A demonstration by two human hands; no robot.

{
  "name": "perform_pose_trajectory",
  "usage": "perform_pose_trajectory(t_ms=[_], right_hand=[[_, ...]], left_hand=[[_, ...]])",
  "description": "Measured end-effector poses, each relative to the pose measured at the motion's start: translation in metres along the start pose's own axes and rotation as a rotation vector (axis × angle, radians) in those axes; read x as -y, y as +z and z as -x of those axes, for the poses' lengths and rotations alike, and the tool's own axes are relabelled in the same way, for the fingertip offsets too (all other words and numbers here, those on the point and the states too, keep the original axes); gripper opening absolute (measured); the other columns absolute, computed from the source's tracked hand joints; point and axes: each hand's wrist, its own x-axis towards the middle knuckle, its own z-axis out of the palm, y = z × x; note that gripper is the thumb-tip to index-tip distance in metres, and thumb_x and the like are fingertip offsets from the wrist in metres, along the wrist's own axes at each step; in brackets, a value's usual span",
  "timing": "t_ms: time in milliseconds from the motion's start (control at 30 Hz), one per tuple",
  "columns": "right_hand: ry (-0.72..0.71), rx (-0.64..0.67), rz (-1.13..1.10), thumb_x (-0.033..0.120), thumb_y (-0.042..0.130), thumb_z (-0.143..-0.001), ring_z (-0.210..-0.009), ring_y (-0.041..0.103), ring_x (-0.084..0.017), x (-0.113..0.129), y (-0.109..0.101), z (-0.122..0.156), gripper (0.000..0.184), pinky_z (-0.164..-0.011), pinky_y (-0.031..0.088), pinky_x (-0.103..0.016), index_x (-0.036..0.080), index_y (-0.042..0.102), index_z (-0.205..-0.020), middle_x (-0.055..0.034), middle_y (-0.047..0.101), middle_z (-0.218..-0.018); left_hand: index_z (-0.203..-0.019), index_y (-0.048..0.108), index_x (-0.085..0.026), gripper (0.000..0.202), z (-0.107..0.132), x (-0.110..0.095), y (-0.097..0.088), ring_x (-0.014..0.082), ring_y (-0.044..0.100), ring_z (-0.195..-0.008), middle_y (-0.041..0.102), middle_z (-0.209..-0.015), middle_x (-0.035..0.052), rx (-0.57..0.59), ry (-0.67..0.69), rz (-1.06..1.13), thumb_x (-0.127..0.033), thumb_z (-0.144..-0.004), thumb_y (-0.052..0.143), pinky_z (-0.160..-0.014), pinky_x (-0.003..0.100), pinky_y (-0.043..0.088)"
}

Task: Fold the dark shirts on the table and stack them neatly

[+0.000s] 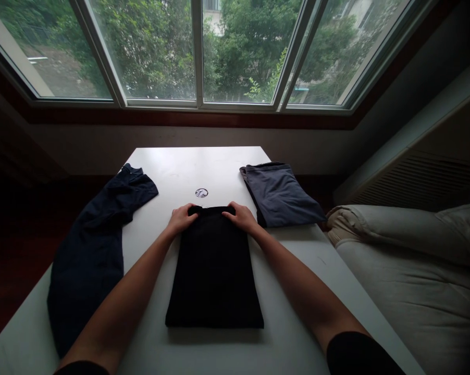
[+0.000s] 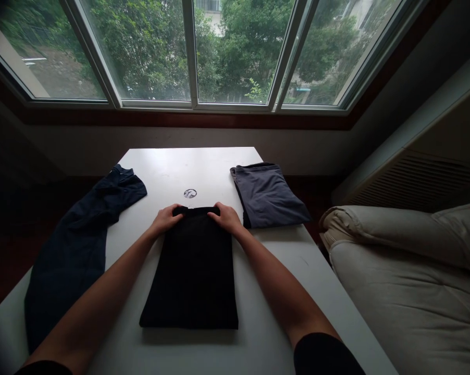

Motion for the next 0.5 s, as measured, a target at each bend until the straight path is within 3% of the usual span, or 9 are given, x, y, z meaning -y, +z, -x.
perform_pose_trajectory(t_ms=[100,200,367,500], right_hand=[[-0.025,0.039,-0.126,0.05,0.066,-0.093,-0.081,0.061,-0.019,0.001,-0.01,0.003,0.033,-0.072,0.04,-0.026,0.021,0.065,-0.107,-0.003,0.07,-0.091],[-0.078,0.074,-0.265,0.053,0.063,-0.093,-0.077,0.057,-0.016,0.004,-0.018,0.005,0.034,-0.069,0.039,-0.025,0.019,0.064,-0.099,-0.0013,0.067,-0.088],[-0.124,0.121,-0.449,0.059,0.059,-0.093,-0.074,0.052,-0.015,0.009,-0.026,0.008,0.04,-0.067,0.039,-0.025,0.019,0.06,-0.092,0.0006,0.061,-0.083],[-0.057,0.189,-0.546,0.065,0.061,-0.089,-0.067,0.048,-0.014,0.007,-0.028,0.009,0.046,-0.058,0.035,-0.025,0.02,0.06,-0.092,0.0019,0.057,-0.077]], left_hand=[[-0.105,0.074,-0.023,0.026,0.006,-0.001,-0.005,0.0251,0.07,-0.091,0.077,-0.095,0.0029,0.034,0.001,0.127,-0.036,-0.082,0.071,-0.089,0.036,0.053],[-0.108,0.071,-0.019,0.034,0.013,-0.005,-0.006,0.0245,0.07,-0.089,0.077,-0.098,0.0046,0.066,0.015,0.287,-0.046,-0.087,0.066,-0.081,0.034,0.055],[-0.114,0.067,-0.017,0.045,0.019,-0.01,-0.001,0.0251,0.071,-0.094,0.075,-0.108,0.008,0.068,0.023,0.566,-0.055,-0.09,0.064,-0.081,0.034,0.056],[-0.112,0.066,-0.018,0.044,0.019,-0.008,0.004,0.0236,0.071,-0.089,0.075,-0.104,0.0068,0.036,0.01,0.693,-0.054,-0.088,0.069,-0.079,0.034,0.056]])
